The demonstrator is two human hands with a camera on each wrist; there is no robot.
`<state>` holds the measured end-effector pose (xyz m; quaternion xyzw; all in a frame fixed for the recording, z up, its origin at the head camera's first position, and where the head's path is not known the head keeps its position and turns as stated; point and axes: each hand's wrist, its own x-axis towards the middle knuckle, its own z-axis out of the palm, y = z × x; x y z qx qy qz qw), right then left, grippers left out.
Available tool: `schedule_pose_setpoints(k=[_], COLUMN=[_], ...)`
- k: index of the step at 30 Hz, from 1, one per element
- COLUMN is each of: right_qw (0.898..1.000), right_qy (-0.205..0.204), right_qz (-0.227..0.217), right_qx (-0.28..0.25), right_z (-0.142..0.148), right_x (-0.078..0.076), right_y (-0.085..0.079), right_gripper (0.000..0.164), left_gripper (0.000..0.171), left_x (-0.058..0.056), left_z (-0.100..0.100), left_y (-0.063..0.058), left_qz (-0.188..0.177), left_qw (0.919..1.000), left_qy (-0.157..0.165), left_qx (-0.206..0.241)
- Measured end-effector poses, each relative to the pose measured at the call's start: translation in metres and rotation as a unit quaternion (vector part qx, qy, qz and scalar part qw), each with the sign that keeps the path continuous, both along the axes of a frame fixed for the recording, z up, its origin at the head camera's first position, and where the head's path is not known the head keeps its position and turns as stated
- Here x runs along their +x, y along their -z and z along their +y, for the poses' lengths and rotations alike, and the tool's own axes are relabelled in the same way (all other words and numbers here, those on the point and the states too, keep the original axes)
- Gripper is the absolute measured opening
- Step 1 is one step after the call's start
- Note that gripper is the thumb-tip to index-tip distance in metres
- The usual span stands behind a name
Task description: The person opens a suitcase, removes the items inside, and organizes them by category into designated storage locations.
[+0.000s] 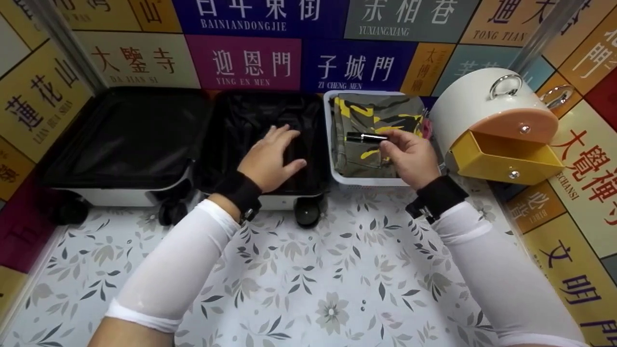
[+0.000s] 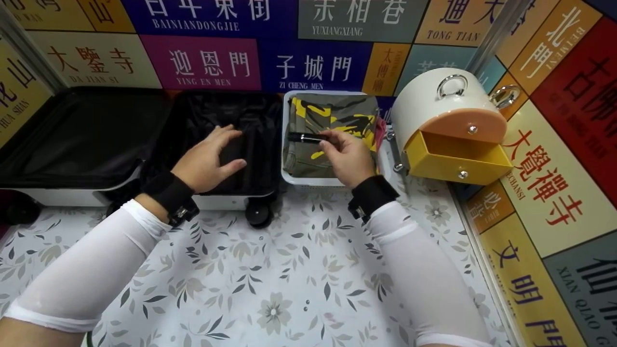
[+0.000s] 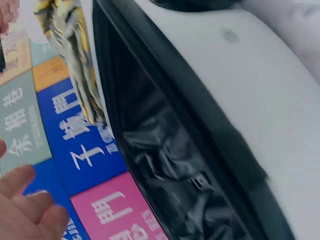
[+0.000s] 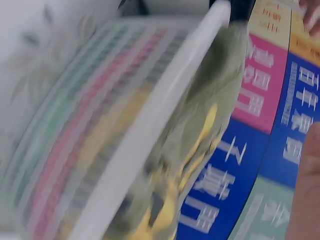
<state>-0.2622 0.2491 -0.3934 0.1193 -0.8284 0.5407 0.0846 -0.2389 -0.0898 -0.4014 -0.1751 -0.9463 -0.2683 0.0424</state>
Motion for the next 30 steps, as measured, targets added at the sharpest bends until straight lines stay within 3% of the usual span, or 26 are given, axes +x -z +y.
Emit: schedule_pose_setpoints(k=[3,6,11,16,22,27,30], right_qw=[0.997,0.988,0.959,0.931,0.918,0.911,0.909], right_qy=[0.071,0.151,0.28,0.364,0.389,0.373,0.343], right_qz=[0.007,0.021,0.024,-0.008,-0.042,-0.085,-0.112], right_qx=[0.002,0.003,0.015,0.025,0.065,0.157,0.209], right_z=[0.03,0.066,0.129,0.175,0.2,0.205,0.207], right_x=[-0.005,-0.011,-0.012,-0.006,-0.003,-0.007,-0.01], right_y=[-0.006,-0.012,-0.021,-0.024,-0.017,-0.01,-0.007], right_gripper=[0.029,0.026,0.015,0.017,0.028,0.046,0.052], left_gripper=[0.078,0.08,0.081,0.081,0.081,0.081,0.081], left_x=[-0.003,-0.007,-0.01,-0.011,-0.012,-0.012,-0.011], left_z=[-0.012,-0.024,-0.043,-0.058,-0.069,-0.073,-0.073], left_y=[0.006,0.012,0.02,0.027,0.033,0.036,0.038], left_qz=[-0.016,-0.024,-0.031,-0.039,-0.046,-0.048,-0.049], left_qw=[0.9993,0.9983,0.9966,0.995,0.9934,0.9927,0.9924], left_qy=[-0.029,-0.049,-0.072,-0.09,-0.103,-0.108,-0.11], left_qx=[-0.017,-0.022,-0.022,-0.022,-0.022,-0.025,-0.026])
